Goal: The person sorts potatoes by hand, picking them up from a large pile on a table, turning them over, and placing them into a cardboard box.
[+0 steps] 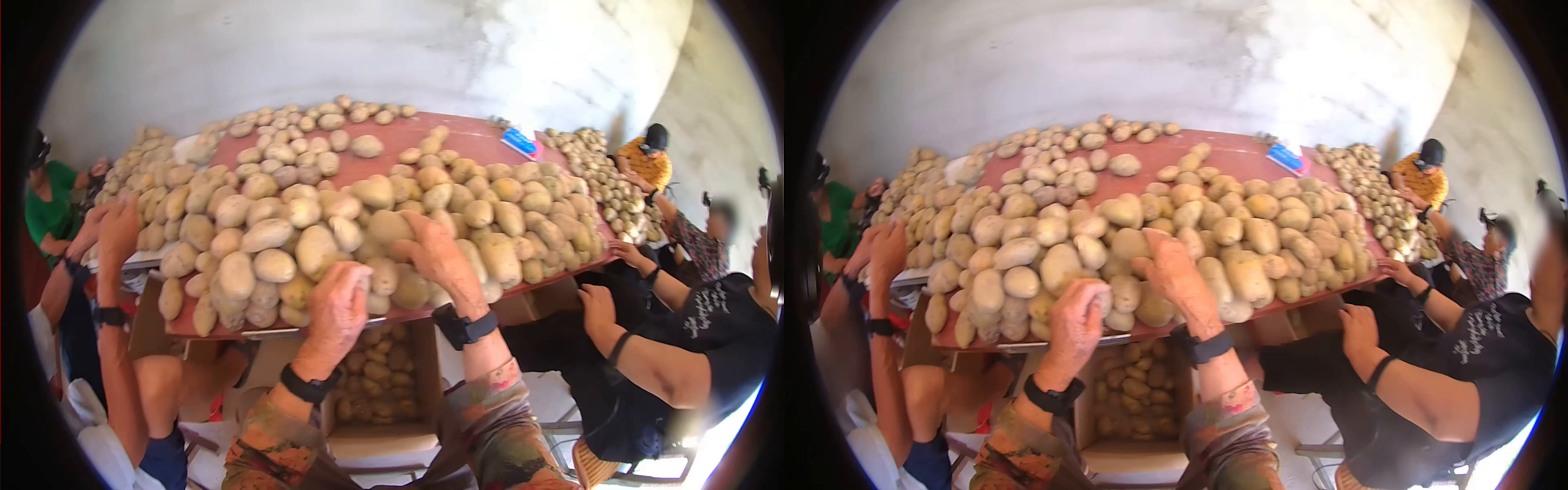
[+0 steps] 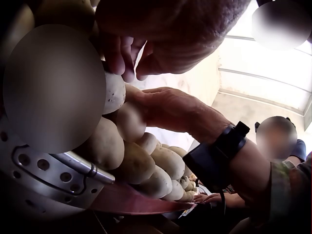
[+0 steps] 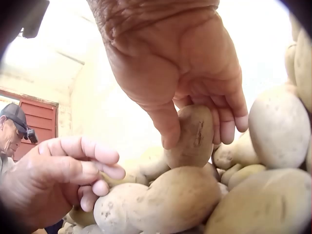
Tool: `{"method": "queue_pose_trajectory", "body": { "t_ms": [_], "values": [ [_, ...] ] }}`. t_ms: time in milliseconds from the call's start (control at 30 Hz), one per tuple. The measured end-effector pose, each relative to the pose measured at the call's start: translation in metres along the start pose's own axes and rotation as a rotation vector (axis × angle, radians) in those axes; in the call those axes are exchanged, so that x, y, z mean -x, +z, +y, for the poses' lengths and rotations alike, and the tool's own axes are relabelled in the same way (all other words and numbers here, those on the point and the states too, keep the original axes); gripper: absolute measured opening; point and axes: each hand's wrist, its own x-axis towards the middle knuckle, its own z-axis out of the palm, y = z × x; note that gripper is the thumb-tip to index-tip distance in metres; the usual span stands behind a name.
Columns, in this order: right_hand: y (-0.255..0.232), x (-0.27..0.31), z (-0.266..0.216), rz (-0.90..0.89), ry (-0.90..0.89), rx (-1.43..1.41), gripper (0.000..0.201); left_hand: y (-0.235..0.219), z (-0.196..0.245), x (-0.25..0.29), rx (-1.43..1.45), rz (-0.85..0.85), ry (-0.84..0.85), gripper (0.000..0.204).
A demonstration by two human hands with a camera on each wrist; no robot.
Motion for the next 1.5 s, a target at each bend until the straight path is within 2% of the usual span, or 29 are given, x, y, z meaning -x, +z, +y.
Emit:
{"method": "queue_pose_trajectory", "body": {
  "t_ms": [167, 300, 367, 600, 700, 733, 833, 933, 1033, 1133, 1233, 1333, 1500],
  "values": [
    [-0.036, 0.016, -0.005, 0.064, 0.081, 0.002, 0.059, 0.000, 0.004, -0.002, 0.007, 0.013, 0.011, 0.021],
    [-0.044, 0.019, 0.008, 0.204, 0.098, -0.083, 0.058, 0.002, 0.005, -0.003, -0.024, 0.015, 0.022, 0.021],
    [-0.055, 0.020, 0.007, 0.251, 0.129, -0.021, 0.059, 0.002, 0.003, -0.002, -0.014, 0.011, 0.008, 0.021],
    [-0.072, 0.026, 0.046, 0.631, 0.086, -0.012, 0.057, 0.003, 0.003, -0.002, -0.014, 0.004, 0.018, 0.021],
    [-0.082, 0.028, 0.056, 0.760, 0.171, 0.032, 0.057, 0.002, 0.006, -0.003, -0.022, -0.012, 0.002, 0.020],
    [-0.086, 0.029, 0.058, 0.770, 0.225, 0.138, 0.057, 0.002, 0.005, -0.002, -0.028, -0.010, 0.015, 0.020],
    [-0.088, 0.032, 0.086, 0.790, 0.345, 0.107, 0.057, 0.003, 0.004, -0.002, -0.046, -0.009, 0.039, 0.019],
    [-0.082, 0.036, 0.095, 0.762, 0.381, 0.094, 0.055, 0.003, 0.005, -0.002, -0.054, -0.017, 0.034, 0.018],
    [-0.086, 0.036, 0.095, 0.773, 0.427, -0.087, 0.054, 0.003, 0.006, -0.002, -0.062, -0.017, 0.037, 0.016],
    [-0.084, 0.034, 0.107, 0.875, 0.367, -0.032, 0.052, 0.002, 0.006, -0.002, -0.067, -0.028, 0.045, 0.015],
    [-0.084, 0.035, 0.123, 0.724, 0.396, 0.231, 0.047, 0.001, 0.006, -0.003, -0.066, -0.035, 0.053, 0.014],
    [-0.080, 0.040, 0.121, 0.704, 0.428, 0.499, 0.042, 0.001, 0.006, -0.002, -0.049, -0.037, 0.058, 0.013],
    [-0.081, 0.039, 0.138, 0.610, 0.367, 0.519, 0.043, 0.003, 0.005, -0.001, -0.038, 0.024, 0.016, 0.015]
  ]
}}
